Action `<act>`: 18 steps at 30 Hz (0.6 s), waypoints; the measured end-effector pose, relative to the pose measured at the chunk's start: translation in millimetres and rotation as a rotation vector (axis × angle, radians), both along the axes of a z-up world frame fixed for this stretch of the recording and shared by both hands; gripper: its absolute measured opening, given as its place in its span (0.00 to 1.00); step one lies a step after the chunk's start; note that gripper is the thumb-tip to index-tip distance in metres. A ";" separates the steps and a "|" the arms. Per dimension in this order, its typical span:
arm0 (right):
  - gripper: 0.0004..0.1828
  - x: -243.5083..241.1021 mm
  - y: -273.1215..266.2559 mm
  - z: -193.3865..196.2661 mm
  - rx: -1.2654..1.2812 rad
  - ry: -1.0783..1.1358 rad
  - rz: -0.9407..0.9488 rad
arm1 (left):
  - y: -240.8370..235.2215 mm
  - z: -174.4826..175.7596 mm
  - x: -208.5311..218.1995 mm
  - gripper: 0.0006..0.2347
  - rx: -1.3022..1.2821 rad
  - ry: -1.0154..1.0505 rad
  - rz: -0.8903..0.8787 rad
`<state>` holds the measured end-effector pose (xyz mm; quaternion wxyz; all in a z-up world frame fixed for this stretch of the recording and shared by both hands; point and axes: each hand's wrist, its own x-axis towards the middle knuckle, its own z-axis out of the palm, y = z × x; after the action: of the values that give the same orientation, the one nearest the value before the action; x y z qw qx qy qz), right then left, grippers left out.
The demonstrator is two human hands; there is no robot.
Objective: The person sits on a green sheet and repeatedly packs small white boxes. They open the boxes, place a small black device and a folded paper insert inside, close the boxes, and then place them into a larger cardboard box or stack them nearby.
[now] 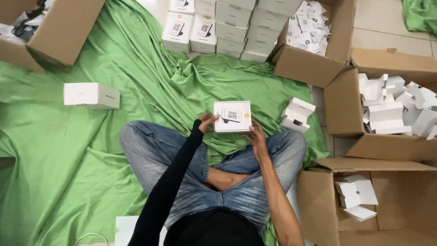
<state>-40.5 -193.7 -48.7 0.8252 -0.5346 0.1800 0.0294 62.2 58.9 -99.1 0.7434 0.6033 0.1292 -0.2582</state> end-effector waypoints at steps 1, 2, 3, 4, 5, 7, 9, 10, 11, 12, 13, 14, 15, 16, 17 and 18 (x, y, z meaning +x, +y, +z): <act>0.34 2.8 -1.4 1.3 0.005 -0.001 -0.005 | -3.3 -5.0 -7.9 0.42 0.005 -0.001 -0.005; 0.34 3.3 0.3 1.6 0.001 -0.036 -0.018 | -3.1 -10.7 -18.5 0.42 -0.051 0.064 0.048; 0.35 4.3 2.8 1.8 -0.003 -0.071 -0.031 | -1.9 -16.5 -28.6 0.41 -0.107 0.128 0.102; 0.35 6.6 4.2 1.4 0.005 -0.071 -0.034 | -8.6 -19.9 -39.2 0.41 -0.099 0.128 0.100; 0.36 9.3 6.3 1.0 -0.059 -0.125 0.018 | -14.4 -23.5 -49.5 0.41 -0.141 0.149 0.165; 0.38 11.6 11.7 -8.5 -0.115 -0.172 0.068 | -28.9 -23.8 -72.4 0.40 -0.176 0.176 0.230; 0.39 11.8 14.8 -25.9 -0.246 -0.217 0.180 | -50.5 -17.5 -95.5 0.35 -0.243 0.288 0.370; 0.39 10.6 15.8 -19.9 -0.245 -0.210 0.173 | -58.0 -20.8 -99.2 0.35 -0.240 0.294 0.363; 0.38 9.5 17.1 -13.7 -0.263 -0.179 0.180 | -65.0 -24.1 -103.3 0.33 -0.281 0.287 0.418; 0.37 9.8 18.3 -7.2 -0.282 -0.150 0.189 | -72.2 -27.2 -106.4 0.31 -0.323 0.278 0.476; 0.37 8.9 17.8 -2.0 -0.282 -0.145 0.184 | -75.0 -14.7 -109.2 0.31 -0.321 0.283 0.471; 0.37 8.8 18.3 3.1 -0.258 -0.104 0.181 | -77.0 -2.1 -111.5 0.29 -0.310 0.274 0.497; 0.36 8.7 18.9 8.2 -0.234 -0.063 0.178 | -78.7 10.6 -113.8 0.28 -0.299 0.264 0.522; 0.36 8.9 18.8 8.0 -0.232 -0.059 0.177 | -79.0 13.0 -115.1 0.28 -0.296 0.268 0.522; 0.35 9.1 19.0 7.7 -0.249 -0.076 0.176 | -79.0 15.3 -116.4 0.28 -0.291 0.258 0.522; 0.34 8.8 19.0 7.4 -0.267 -0.091 0.177 | -79.3 17.5 -118.5 0.28 -0.286 0.249 0.524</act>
<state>-31.7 -174.7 -41.3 0.7483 -0.6540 0.0969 0.0533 -56.3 -20.3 -81.5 0.8404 0.4027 0.3323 -0.1452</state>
